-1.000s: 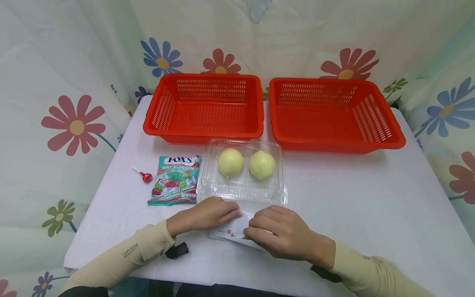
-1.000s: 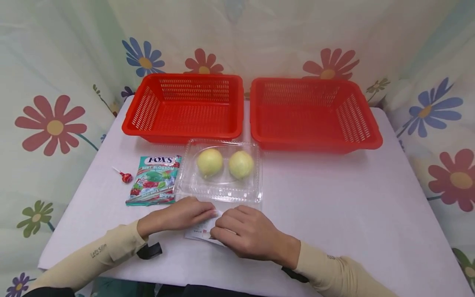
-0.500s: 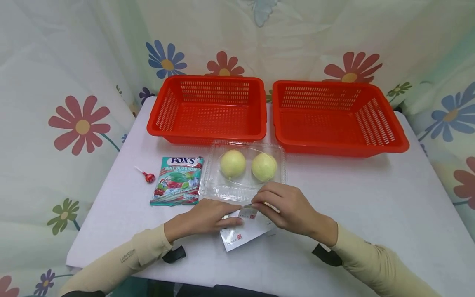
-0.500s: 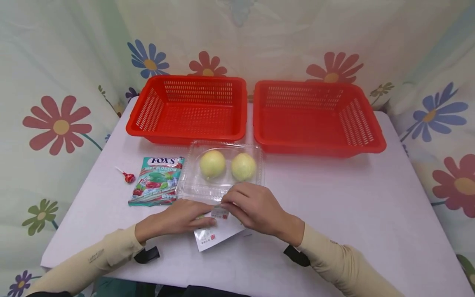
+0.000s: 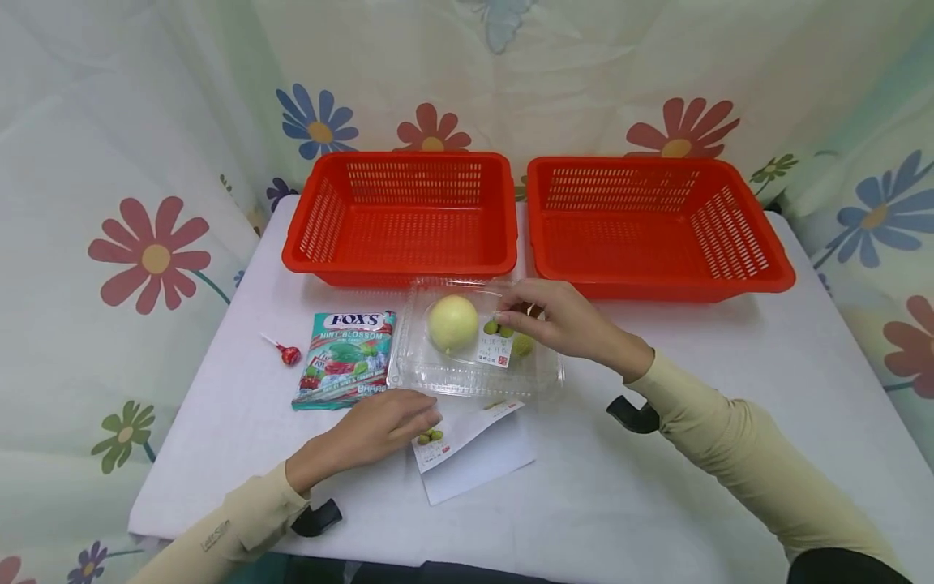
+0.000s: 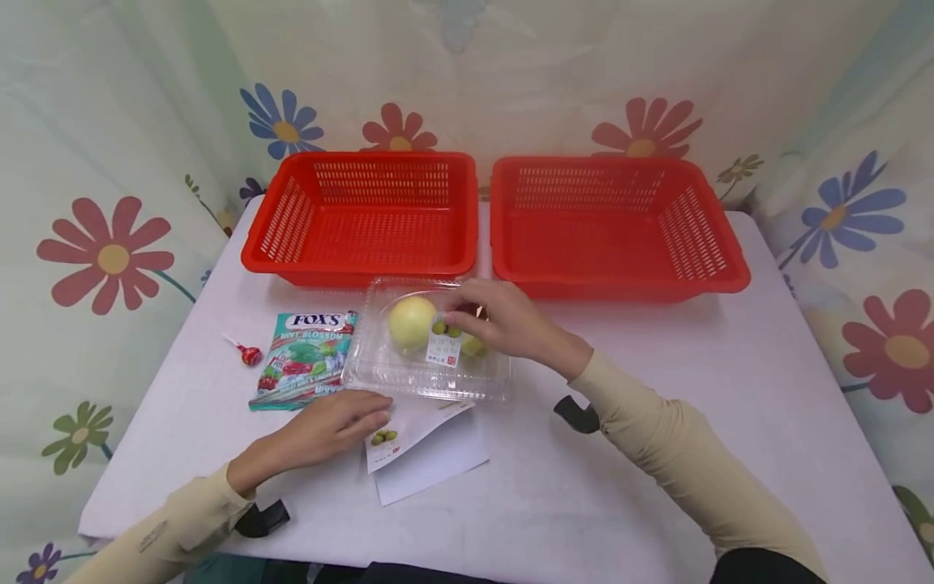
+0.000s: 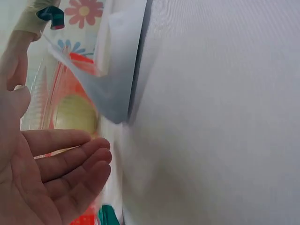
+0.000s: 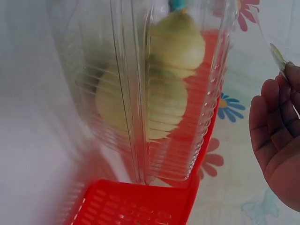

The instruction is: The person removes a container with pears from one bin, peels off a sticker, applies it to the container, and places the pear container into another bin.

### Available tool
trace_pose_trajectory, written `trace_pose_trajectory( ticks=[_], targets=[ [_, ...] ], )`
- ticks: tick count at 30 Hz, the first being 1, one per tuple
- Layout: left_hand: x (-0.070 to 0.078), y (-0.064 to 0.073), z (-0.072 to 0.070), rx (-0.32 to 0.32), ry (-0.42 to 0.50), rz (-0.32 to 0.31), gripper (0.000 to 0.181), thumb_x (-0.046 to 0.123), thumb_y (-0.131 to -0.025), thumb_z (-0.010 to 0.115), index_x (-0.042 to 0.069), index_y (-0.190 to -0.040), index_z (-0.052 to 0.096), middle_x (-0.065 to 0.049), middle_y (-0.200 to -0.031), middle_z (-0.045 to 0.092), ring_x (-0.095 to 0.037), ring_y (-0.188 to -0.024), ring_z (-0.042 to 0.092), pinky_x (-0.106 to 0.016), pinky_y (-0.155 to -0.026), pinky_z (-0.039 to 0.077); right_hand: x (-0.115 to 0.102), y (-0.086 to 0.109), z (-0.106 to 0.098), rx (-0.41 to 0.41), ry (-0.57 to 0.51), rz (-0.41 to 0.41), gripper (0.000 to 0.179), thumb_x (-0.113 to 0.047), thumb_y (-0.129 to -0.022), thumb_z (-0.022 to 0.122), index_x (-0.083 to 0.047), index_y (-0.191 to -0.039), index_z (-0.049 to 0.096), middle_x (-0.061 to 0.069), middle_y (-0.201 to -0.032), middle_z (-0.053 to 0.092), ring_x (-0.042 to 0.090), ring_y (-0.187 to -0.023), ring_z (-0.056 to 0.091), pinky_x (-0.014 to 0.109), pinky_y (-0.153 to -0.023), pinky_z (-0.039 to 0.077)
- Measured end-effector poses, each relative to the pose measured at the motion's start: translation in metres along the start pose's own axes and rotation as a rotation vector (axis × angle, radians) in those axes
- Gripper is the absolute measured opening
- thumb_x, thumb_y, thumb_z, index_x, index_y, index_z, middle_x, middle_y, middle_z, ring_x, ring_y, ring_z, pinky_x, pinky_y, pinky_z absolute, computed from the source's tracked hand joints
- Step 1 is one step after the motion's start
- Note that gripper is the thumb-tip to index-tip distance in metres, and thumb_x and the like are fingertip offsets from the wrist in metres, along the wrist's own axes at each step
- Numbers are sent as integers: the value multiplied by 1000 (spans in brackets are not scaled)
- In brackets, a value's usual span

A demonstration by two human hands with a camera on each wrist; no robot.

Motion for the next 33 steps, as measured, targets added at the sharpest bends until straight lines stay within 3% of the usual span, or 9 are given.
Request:
trace_pose_trajectory(
  ticks=[4,8,12,14,18,22,26,30,33],
  targets=[
    [-14,7,-6,3,104,-83,52,48,-99,45,9,-131,60,-7,-130,62,-25,-121,57,-42,-99,49,6,-7,-1,-17,-17,33,8,-15,-88,70,-11,-95,68,-3,-84,67,11,-77,57,31,-71,54],
    [-30,11,-15,8,253,-218,48,47,-99,46,9,-117,70,-9,-104,70,-20,-94,64,-32,-77,53,9,-13,1,-45,-30,72,12,-17,-89,70,-10,-98,68,-1,-86,68,13,-78,59,31,-73,54],
    [-41,8,-22,41,402,-354,54,50,-99,44,6,-107,74,-9,-104,73,-22,-96,70,-39,-85,55,13,-20,2,-65,-29,117,15,-19,-89,70,-10,-101,69,0,-88,69,14,-79,60,30,-75,54],
    [-44,5,-27,79,407,-394,56,52,-98,45,5,-104,75,-8,-102,74,-21,-91,71,-39,-84,56,14,-22,3,-78,-36,130,15,-20,-89,70,-10,-101,69,0,-88,70,15,-79,61,30,-75,54],
    [-46,-6,-36,158,372,-402,56,54,-95,50,4,-111,71,-9,-98,74,-19,-81,70,-33,-73,56,19,-24,2,-99,-36,159,13,-19,-90,69,-10,-99,70,0,-87,70,16,-79,60,30,-74,54],
    [-46,-22,-37,176,454,-377,69,54,-96,49,2,-141,46,-18,-133,59,-30,-101,69,-39,-84,57,24,-25,5,-115,-17,182,11,-18,-90,69,-10,-98,70,0,-86,69,16,-78,59,30,-73,53],
    [-48,-31,-34,169,575,-378,74,54,-97,46,2,-148,35,-18,-148,43,-33,-115,58,-40,-90,54,27,-29,9,-148,-2,203,11,-19,-91,68,-11,-97,70,-1,-85,69,17,-78,58,29,-71,52],
    [-47,-35,-31,163,639,-378,64,51,-97,49,5,-142,45,-15,-118,57,-25,-92,54,-29,-74,50,28,-33,13,-170,10,225,12,-21,-91,68,-11,-97,71,0,-85,70,17,-77,58,29,-72,53],
    [-44,-36,-30,159,660,-397,60,49,-95,54,7,-138,51,-11,-89,50,-22,-72,50,-25,-63,43,29,-36,14,-175,18,228,14,-20,-90,69,-9,-99,71,1,-85,70,18,-78,60,30,-74,55]
  ],
)
Point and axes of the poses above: each hand's wrist, its own y-axis away from the middle knuckle, its own z-axis out of the palm, x = y × z, the point moved 4 cm from there along -y, towards the middle knuckle
